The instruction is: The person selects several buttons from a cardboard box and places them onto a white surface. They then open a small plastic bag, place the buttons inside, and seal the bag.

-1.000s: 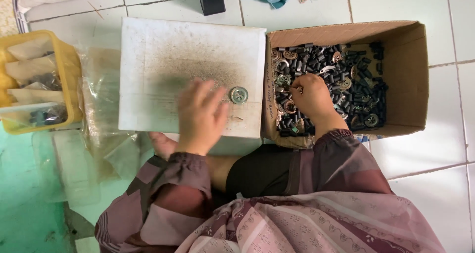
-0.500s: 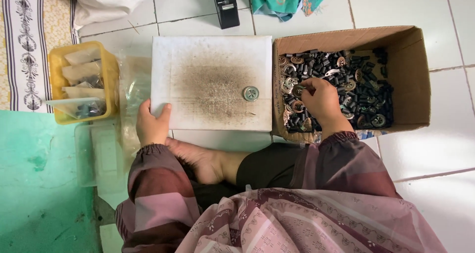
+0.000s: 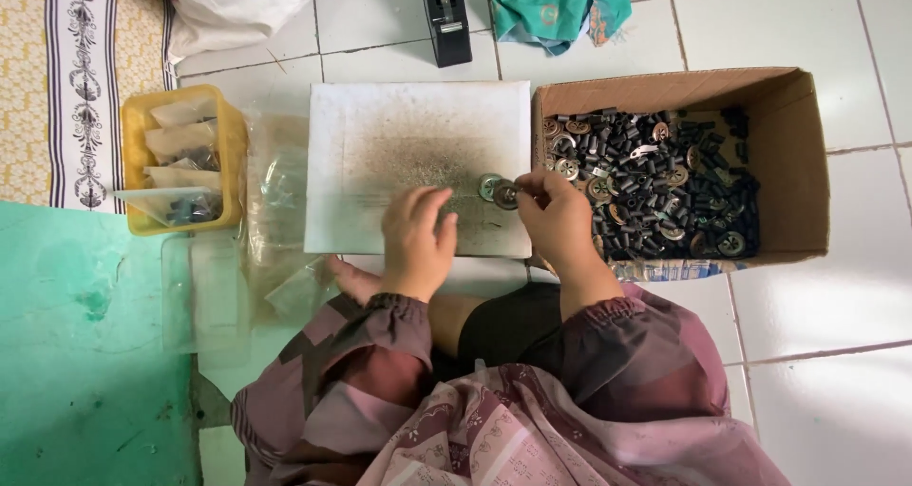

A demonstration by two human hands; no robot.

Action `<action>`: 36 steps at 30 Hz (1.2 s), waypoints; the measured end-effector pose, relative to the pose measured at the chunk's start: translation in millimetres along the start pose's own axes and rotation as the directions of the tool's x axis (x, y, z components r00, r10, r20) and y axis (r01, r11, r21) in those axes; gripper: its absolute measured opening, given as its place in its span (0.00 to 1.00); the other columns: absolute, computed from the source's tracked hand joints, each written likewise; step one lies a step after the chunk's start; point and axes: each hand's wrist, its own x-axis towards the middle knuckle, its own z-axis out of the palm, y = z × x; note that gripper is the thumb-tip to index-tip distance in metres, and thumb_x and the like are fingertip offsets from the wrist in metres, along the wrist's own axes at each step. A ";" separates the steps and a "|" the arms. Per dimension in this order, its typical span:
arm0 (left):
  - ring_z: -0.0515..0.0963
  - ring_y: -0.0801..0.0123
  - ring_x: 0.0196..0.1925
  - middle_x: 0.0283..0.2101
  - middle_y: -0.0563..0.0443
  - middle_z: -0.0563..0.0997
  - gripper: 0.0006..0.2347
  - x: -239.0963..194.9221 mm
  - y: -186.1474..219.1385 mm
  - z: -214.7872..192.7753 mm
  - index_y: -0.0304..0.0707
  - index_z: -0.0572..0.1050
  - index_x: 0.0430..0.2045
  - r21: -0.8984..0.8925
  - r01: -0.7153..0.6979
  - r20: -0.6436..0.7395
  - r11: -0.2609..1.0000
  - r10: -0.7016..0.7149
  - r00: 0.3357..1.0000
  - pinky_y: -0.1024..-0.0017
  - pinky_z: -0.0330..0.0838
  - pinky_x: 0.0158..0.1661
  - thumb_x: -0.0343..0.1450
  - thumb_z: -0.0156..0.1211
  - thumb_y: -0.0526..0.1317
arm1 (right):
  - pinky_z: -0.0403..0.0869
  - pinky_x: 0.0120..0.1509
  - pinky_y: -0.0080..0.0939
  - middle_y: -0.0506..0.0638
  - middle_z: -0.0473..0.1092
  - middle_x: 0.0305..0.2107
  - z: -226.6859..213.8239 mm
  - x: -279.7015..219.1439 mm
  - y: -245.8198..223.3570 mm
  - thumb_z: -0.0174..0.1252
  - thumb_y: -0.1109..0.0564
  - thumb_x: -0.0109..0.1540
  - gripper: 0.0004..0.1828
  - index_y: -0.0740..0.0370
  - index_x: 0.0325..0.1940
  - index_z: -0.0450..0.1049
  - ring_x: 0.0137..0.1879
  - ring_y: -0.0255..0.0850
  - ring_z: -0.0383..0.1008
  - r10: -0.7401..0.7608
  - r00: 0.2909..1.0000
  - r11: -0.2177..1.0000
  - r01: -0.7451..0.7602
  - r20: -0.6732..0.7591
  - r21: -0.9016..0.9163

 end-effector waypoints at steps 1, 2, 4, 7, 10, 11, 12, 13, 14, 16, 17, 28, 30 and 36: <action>0.75 0.53 0.58 0.46 0.46 0.78 0.10 -2.9 -2.6 6.4 0.41 0.77 0.48 0.004 -0.001 -0.001 1.000 0.001 1.000 0.55 0.64 0.62 0.74 0.58 0.36 | 0.78 0.46 0.46 0.54 0.79 0.35 5.4 0.5 1.2 0.63 0.59 0.61 0.11 0.54 0.47 0.81 0.40 0.45 0.79 -0.002 1.000 1.000 0.002 0.001 0.004; 0.74 0.52 0.59 0.48 0.45 0.77 0.11 -5.9 -5.0 14.2 0.40 0.76 0.50 0.013 -0.052 0.033 0.999 0.052 0.998 0.53 0.64 0.62 0.74 0.57 0.36 | 0.79 0.43 0.44 0.53 0.79 0.34 10.2 1.2 3.6 0.63 0.60 0.61 0.11 0.55 0.47 0.82 0.38 0.44 0.80 -0.054 0.997 0.996 0.057 0.048 -0.069; 0.74 0.51 0.60 0.50 0.45 0.76 0.12 -10.2 -9.3 26.5 0.39 0.75 0.53 0.018 -0.098 0.072 0.995 0.096 0.993 0.51 0.63 0.62 0.74 0.56 0.35 | 0.79 0.41 0.43 0.53 0.79 0.33 13.9 5.2 7.3 0.63 0.60 0.61 0.11 0.56 0.47 0.82 0.37 0.43 0.80 -0.097 0.990 0.984 0.111 0.103 -0.141; 0.68 0.46 0.64 0.57 0.43 0.70 0.16 -16.3 -9.8 33.7 0.45 0.71 0.59 0.067 -0.102 0.182 0.993 0.088 0.979 0.48 0.63 0.59 0.75 0.54 0.37 | 0.81 0.40 0.45 0.55 0.77 0.35 14.2 10.6 11.9 0.61 0.63 0.62 0.12 0.60 0.49 0.81 0.40 0.47 0.80 -0.225 0.963 0.943 0.254 0.148 -0.215; 0.65 0.46 0.66 0.60 0.43 0.69 0.18 -12.3 -3.5 33.1 0.49 0.71 0.60 0.141 -0.122 0.255 0.982 0.083 0.963 0.49 0.61 0.60 0.74 0.55 0.40 | 0.82 0.41 0.45 0.56 0.76 0.36 17.7 16.8 11.1 0.62 0.64 0.62 0.12 0.62 0.50 0.81 0.41 0.50 0.80 -0.320 0.936 0.889 0.350 0.146 -0.296; 0.64 0.47 0.67 0.61 0.43 0.68 0.15 -11.2 -0.9 31.8 0.48 0.72 0.58 0.164 -0.132 0.261 0.978 0.085 0.962 0.51 0.59 0.59 0.75 0.54 0.41 | 0.82 0.43 0.45 0.56 0.76 0.37 16.9 17.0 8.6 0.62 0.64 0.63 0.12 0.63 0.51 0.81 0.43 0.50 0.80 -0.359 0.920 0.858 0.391 0.155 -0.333; 0.63 0.48 0.67 0.61 0.42 0.68 0.14 -10.2 2.3 30.9 0.47 0.74 0.56 0.185 -0.142 0.268 0.972 0.089 0.959 0.54 0.58 0.59 0.76 0.52 0.42 | 0.82 0.44 0.44 0.57 0.75 0.38 15.3 16.7 6.6 0.62 0.64 0.63 0.12 0.64 0.51 0.81 0.44 0.50 0.80 -0.395 0.904 0.825 0.428 0.165 -0.370; 0.63 0.48 0.67 0.61 0.42 0.68 0.14 -11.1 0.4 33.4 0.47 0.74 0.56 0.183 -0.141 0.272 0.973 0.088 0.958 0.54 0.58 0.59 0.76 0.52 0.42 | 0.82 0.44 0.44 0.57 0.75 0.38 13.6 16.3 5.2 0.62 0.64 0.63 0.12 0.64 0.51 0.81 0.44 0.50 0.80 -0.390 0.906 0.826 0.424 0.166 -0.371; 0.62 0.48 0.67 0.61 0.43 0.67 0.14 -11.8 -1.3 35.6 0.48 0.74 0.56 0.187 -0.142 0.263 0.972 0.090 0.961 0.53 0.57 0.59 0.76 0.53 0.43 | 0.82 0.46 0.46 0.58 0.75 0.39 11.8 16.1 3.3 0.61 0.64 0.64 0.13 0.65 0.52 0.81 0.45 0.51 0.80 -0.409 0.895 0.803 0.446 0.179 -0.395; 0.62 0.49 0.67 0.62 0.43 0.67 0.14 -12.0 -2.6 37.1 0.48 0.74 0.56 0.192 -0.144 0.253 0.971 0.093 0.963 0.52 0.56 0.59 0.76 0.53 0.44 | 0.82 0.47 0.47 0.58 0.75 0.40 9.8 16.2 0.2 0.60 0.65 0.64 0.13 0.66 0.53 0.80 0.46 0.52 0.80 -0.428 0.883 0.778 0.469 0.192 -0.419; 0.62 0.49 0.67 0.61 0.43 0.67 0.14 -11.3 -2.1 36.7 0.48 0.74 0.55 0.199 -0.146 0.259 0.969 0.092 0.961 0.53 0.56 0.59 0.76 0.53 0.44 | 0.81 0.45 0.47 0.58 0.75 0.37 9.6 16.7 -0.8 0.61 0.65 0.62 0.12 0.66 0.50 0.81 0.44 0.52 0.79 -0.427 0.887 0.801 0.461 0.175 -0.383; 0.60 0.45 0.69 0.60 0.44 0.68 0.15 -7.8 28.8 50.1 0.50 0.73 0.54 0.163 -0.241 0.263 0.957 0.194 0.945 0.46 0.56 0.60 0.73 0.59 0.44 | 0.78 0.46 0.45 0.50 0.74 0.37 -93.3 55.7 47.0 0.60 0.63 0.66 0.12 0.57 0.53 0.82 0.44 0.44 0.77 -0.287 0.958 0.916 0.275 0.004 -0.293; 0.62 0.47 0.69 0.56 0.45 0.70 0.13 -2.7 54.3 60.0 0.46 0.75 0.51 0.129 -0.368 0.263 0.921 0.326 0.908 0.50 0.57 0.60 0.72 0.60 0.44 | 0.77 0.48 0.56 0.56 0.76 0.36 -102.1 58.9 66.1 0.59 0.61 0.62 0.14 0.54 0.49 0.83 0.48 0.57 0.77 -0.139 0.985 0.886 0.169 0.100 -0.431; 0.63 0.41 0.71 0.51 0.38 0.74 0.06 17.4 89.4 108.8 0.35 0.76 0.40 0.146 -0.456 0.485 0.878 0.338 0.807 0.47 0.56 0.67 0.73 0.59 0.36 | 0.79 0.53 0.49 0.51 0.76 0.42 -44.9 101.9 125.9 0.61 0.57 0.59 0.14 0.51 0.49 0.84 0.53 0.52 0.77 -0.135 0.976 0.800 0.208 0.169 -0.563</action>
